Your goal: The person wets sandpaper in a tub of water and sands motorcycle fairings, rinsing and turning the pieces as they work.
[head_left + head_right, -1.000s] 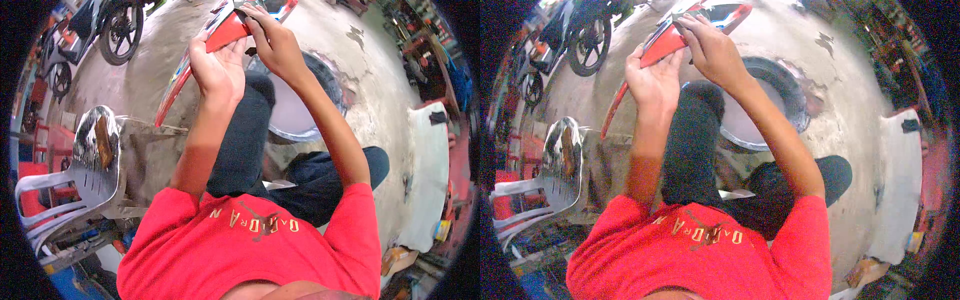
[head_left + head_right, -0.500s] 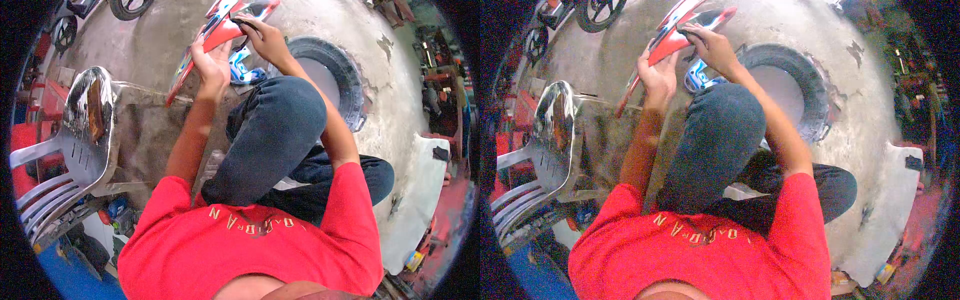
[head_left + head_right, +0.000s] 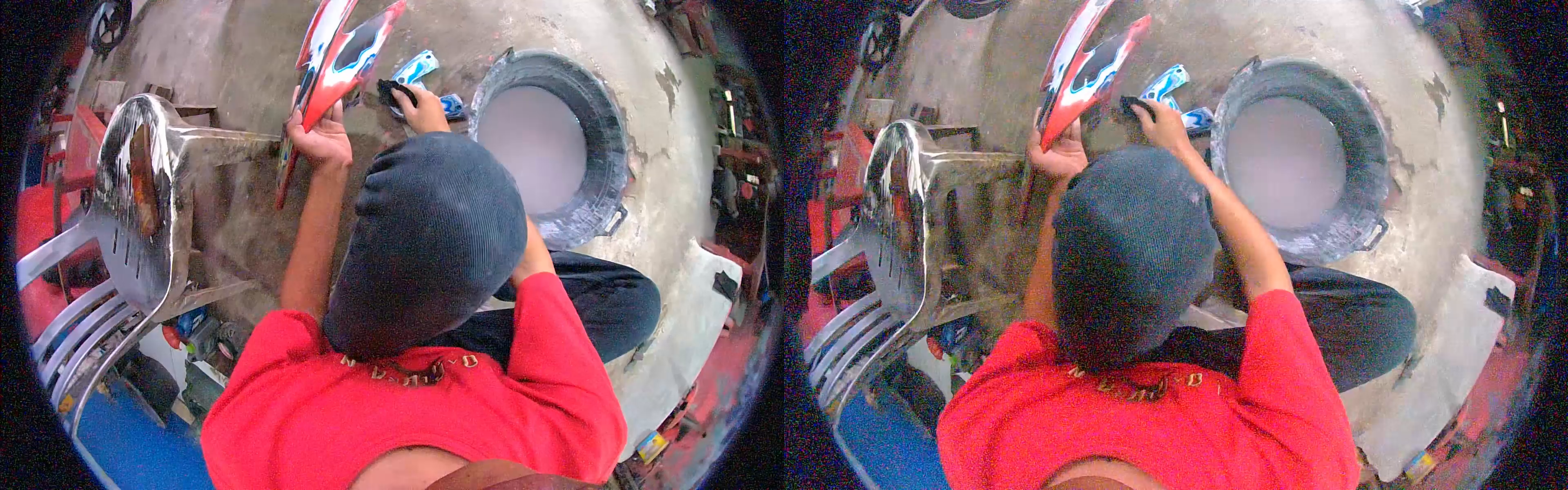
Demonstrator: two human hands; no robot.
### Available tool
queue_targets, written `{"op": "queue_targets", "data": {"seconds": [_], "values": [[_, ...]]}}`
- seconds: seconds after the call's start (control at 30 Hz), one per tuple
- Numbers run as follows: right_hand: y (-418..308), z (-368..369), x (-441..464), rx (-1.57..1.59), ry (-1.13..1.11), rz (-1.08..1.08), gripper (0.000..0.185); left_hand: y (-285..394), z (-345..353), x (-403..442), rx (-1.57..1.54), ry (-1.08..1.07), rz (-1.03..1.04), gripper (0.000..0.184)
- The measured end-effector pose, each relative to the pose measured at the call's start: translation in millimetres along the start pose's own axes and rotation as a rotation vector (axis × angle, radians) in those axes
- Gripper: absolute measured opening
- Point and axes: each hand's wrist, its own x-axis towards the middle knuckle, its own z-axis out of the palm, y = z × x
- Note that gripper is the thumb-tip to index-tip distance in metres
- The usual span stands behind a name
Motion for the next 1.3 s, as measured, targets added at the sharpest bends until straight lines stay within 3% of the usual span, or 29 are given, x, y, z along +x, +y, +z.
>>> {"op": "queue_targets", "data": {"seconds": [0.13, 0.27, 0.37, 0.43, 0.67, 0.87, 1.07, 1.23, 1.3], "values": [[50, 30, -2, -0.086, -0.057, 0.074, 0.036, -6, -12, -8, -0.014, -0.010, -0.017, 0.058], [84, 45, -1, -0.134, -0.272, 0.152, 0.034, -19, -30, -12, -0.044, -0.003, -0.008, 0.053], [113, 61, -2, -0.253, -0.352, 0.058, 0.033, -22, -37, -14, -0.035, 0.045, 0.017, 0.052], [121, 73, -3, -0.321, -0.320, -0.036, 0.032, -21, -40, -19, -0.009, 0.059, -0.023, 0.052], [136, 84, -7, -0.310, -0.348, -0.059, 0.027, -28, -62, -25, -0.165, 0.304, -0.293, 0.058], [109, 66, 1, -0.365, -0.384, 0.217, 0.025, -37, -73, -35, -0.212, 0.292, -0.434, 0.062], [96, 55, -13, -0.354, -0.472, 0.184, 0.029, -53, -103, -34, -0.459, 0.437, -0.598, 0.058], [60, 39, -34, -0.390, -0.402, 0.203, 0.041, -73, -158, -16, -1.007, 0.459, -0.845, 0.058], [64, 42, -35, -0.436, -0.396, 0.212, 0.039, -82, -164, -19, -0.918, 0.438, -0.808, 0.060]]}}
